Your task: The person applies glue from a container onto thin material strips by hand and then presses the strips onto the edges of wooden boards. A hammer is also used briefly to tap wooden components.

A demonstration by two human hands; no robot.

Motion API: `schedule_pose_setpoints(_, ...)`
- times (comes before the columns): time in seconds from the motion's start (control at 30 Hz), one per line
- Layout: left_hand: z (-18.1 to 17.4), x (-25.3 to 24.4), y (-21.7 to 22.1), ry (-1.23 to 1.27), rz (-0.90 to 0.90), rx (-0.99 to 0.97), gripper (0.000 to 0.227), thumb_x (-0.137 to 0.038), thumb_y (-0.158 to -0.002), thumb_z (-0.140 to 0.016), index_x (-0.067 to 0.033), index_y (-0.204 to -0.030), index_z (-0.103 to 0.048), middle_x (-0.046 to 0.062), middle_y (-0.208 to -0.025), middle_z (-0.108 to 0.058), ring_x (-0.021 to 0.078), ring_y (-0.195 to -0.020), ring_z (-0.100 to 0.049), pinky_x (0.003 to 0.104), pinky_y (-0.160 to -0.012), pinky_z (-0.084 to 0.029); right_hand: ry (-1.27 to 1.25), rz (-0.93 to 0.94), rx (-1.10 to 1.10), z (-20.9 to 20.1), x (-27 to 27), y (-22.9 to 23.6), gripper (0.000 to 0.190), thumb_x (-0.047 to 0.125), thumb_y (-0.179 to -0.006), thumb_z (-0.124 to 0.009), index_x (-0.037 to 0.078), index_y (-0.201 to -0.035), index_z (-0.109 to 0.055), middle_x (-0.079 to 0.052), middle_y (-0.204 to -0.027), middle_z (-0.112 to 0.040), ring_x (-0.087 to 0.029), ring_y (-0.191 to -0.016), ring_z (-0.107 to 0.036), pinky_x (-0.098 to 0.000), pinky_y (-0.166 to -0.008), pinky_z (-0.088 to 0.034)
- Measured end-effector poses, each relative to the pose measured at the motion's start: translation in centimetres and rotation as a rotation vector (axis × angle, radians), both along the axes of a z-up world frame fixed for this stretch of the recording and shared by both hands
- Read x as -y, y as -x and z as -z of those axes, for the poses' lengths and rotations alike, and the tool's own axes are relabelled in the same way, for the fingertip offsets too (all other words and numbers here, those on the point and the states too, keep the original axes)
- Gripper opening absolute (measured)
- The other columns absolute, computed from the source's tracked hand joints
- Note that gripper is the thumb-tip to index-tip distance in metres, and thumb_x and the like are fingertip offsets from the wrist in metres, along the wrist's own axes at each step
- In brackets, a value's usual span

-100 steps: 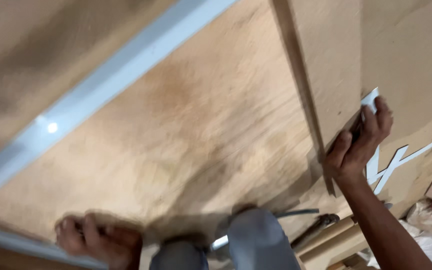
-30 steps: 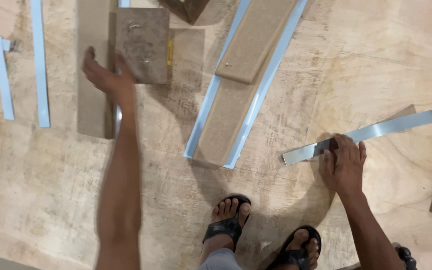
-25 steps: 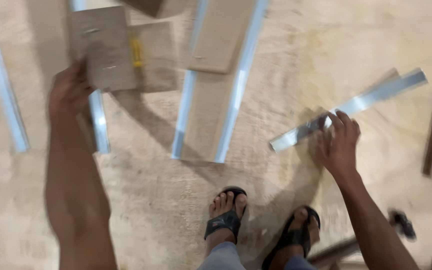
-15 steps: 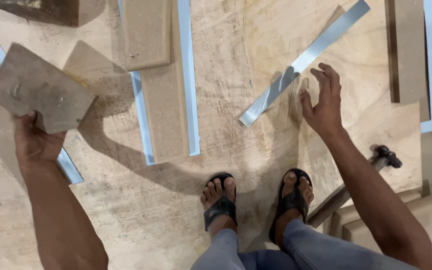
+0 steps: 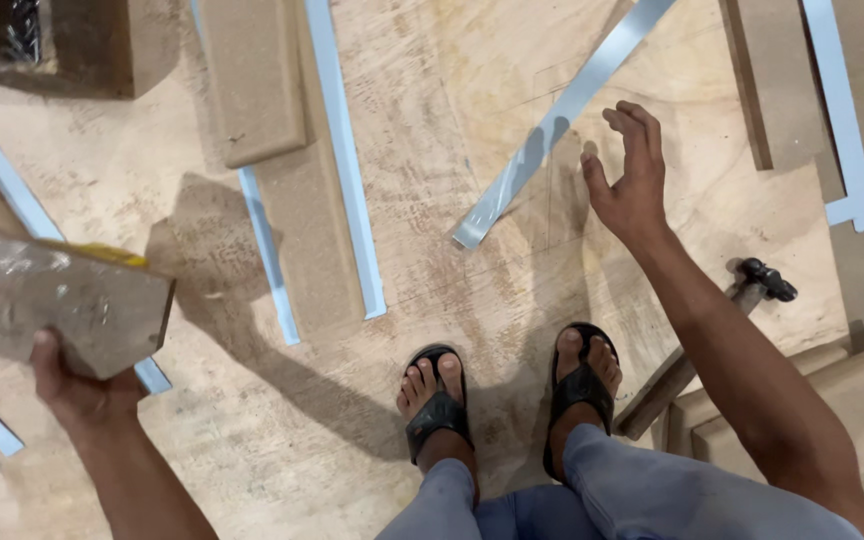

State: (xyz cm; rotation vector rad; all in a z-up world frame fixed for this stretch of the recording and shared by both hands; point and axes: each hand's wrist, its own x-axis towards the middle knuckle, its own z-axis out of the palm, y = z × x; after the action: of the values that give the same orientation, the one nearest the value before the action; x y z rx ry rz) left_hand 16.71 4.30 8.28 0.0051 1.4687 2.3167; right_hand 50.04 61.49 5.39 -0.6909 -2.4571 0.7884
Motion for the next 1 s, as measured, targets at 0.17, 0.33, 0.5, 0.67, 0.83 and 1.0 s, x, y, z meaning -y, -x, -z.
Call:
schedule_pose_setpoints(0.17,-1.5,-4.3,-0.4,-0.024,0.085,-0.026,0.073,-0.037,-0.1,-0.072,-0.0045,-0.159,-0.045,0.011,-0.153,-0.053,0.0286,-0.145,-0.052,0.047,-0.128,-0.046,0.031,-0.004,-0.049,-1.4,-0.5,1.9,0.048,0.003,-0.102,-0.07,-0.002,-0.145,-0.051,-0.023,-0.148,-0.049,-0.036,-0.127,-0.062,-0.0442,-0.106,-0.053)
schedule_pose_setpoints(0.33,5.0,-15.9,-1.2,-0.081,0.126,0.167,0.046,-0.033,-0.109,-0.069,-0.0075,-0.146,-0.057,0.004,-0.14,-0.059,0.0203,-0.141,-0.052,0.043,-0.129,-0.041,0.134,-0.14,-0.079,-2.7,-0.2,6.4,0.043,0.007,-0.108,-0.068,-0.001,-0.147,-0.05,-0.019,-0.142,-0.056,-0.031,-0.124,-0.066,-0.0412,-0.102,-0.056)
schedule_pose_setpoints(0.5,10.2,-33.4,-5.1,0.043,0.35,0.163,0.076,-0.042,-0.09,-0.078,0.0085,-0.141,-0.053,0.017,-0.141,-0.061,0.0259,-0.137,-0.055,0.039,-0.12,-0.039,0.286,-0.198,-0.118,-4.0,1.0,10.4,0.037,0.011,-0.117,-0.06,0.002,-0.151,-0.049,-0.015,-0.145,-0.062,-0.027,-0.126,-0.069,-0.0368,-0.105,-0.058)
schedule_pose_setpoints(0.67,8.2,-39.5,-7.3,0.103,0.359,0.135,0.097,-0.056,-0.083,-0.078,0.013,-0.144,-0.046,0.026,-0.138,-0.058,0.0318,-0.129,-0.058,0.042,-0.111,-0.045,-0.001,-0.291,0.208,-4.7,2.6,13.5,0.084,0.044,-0.091,-0.08,0.006,-0.155,-0.04,-0.025,-0.154,-0.037,-0.042,-0.141,-0.044,-0.0543,-0.113,-0.044)
schedule_pose_setpoints(0.83,7.4,-38.9,-6.4,-0.064,0.384,0.3,0.106,-0.074,-0.088,-0.052,0.0045,-0.155,-0.029,0.025,-0.153,-0.043,0.037,-0.141,-0.044,0.049,-0.112,-0.041,-0.288,-0.307,0.461,-4.2,3.4,17.1,0.142,0.084,-0.051,-0.091,0.007,-0.155,-0.03,-0.035,-0.154,-0.018,-0.055,-0.143,-0.02,-0.0731,-0.111,-0.014)
schedule_pose_setpoints(1.0,9.2,-38.1,-5.7,-0.206,0.356,0.363,0.103,-0.079,-0.092,-0.03,-0.0024,-0.16,-0.016,0.024,-0.161,-0.033,0.0354,-0.153,-0.033,0.049,-0.122,-0.038,-0.32,-0.31,0.504,-3.0,4.1,18.3,0.14,0.079,-0.056,-0.091,0.011,-0.161,-0.029,-0.036,-0.156,-0.017,-0.053,-0.143,-0.024,-0.0705,-0.113,-0.029)
